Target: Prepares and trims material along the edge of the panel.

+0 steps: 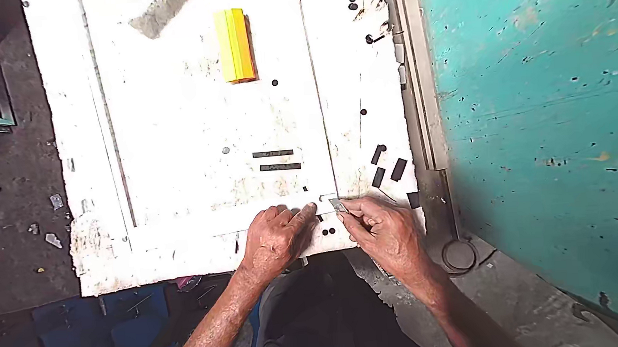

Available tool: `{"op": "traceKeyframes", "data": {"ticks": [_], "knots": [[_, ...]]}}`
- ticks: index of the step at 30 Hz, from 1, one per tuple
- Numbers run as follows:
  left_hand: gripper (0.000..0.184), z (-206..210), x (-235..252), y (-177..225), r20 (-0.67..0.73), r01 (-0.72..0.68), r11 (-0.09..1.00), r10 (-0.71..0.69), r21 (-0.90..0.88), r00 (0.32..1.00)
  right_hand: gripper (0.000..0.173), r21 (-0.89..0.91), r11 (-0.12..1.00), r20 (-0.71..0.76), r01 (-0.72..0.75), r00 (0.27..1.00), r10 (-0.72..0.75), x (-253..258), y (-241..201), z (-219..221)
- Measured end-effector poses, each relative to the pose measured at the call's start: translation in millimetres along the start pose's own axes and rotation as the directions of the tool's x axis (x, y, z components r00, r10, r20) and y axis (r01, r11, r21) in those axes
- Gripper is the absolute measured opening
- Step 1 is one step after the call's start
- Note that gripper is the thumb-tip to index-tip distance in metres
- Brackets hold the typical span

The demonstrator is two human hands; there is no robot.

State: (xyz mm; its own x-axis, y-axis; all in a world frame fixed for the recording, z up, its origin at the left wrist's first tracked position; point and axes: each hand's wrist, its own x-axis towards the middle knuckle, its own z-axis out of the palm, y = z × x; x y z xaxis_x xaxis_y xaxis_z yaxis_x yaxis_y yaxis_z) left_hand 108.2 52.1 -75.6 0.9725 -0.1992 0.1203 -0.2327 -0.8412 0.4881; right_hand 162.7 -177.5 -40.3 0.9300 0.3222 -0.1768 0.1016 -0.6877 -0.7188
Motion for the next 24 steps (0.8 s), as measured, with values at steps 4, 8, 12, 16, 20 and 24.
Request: {"op": "traceKeyframes", "data": {"ticks": [4,8,12,16,20,24], "knots": [[0.033,2.7,4.8,-2.9,-0.014,-0.020,1.000,0.020,0.011,1.000,0.023,-0.007,1.000,0.007,-0.012,1.000,0.013,10.7,0.1,1.9],[0.031,5.4,6.0,-4.1,-0.030,-0.025,0.999,0.025,0.021,0.999,0.023,0.001,1.000,0.060,-0.006,0.998,0.006,16.1,-2.6,2.8],[0.031,7.1,5.5,-5.0,-0.040,-0.025,0.999,0.026,0.021,0.999,0.024,-0.020,1.000,0.092,-0.002,0.996,0.004,21.3,-6.2,2.4],[0.032,8.1,4.9,-4.9,-0.044,-0.024,1.000,0.025,0.018,0.999,0.023,-0.039,0.999,0.105,0.008,0.994,-0.004,24.5,-6.7,1.0],[0.031,8.6,4.7,-5.5,-0.053,-0.021,1.000,0.022,0.016,0.998,0.023,-0.047,0.999,0.106,0.025,0.994,-0.020,27.0,-7.3,0.8],[0.031,8.0,4.9,-5.0,-0.048,-0.019,1.000,0.020,0.012,0.999,0.024,-0.056,0.998,0.121,0.015,0.993,-0.009,28.0,-8.6,-0.6]]}}
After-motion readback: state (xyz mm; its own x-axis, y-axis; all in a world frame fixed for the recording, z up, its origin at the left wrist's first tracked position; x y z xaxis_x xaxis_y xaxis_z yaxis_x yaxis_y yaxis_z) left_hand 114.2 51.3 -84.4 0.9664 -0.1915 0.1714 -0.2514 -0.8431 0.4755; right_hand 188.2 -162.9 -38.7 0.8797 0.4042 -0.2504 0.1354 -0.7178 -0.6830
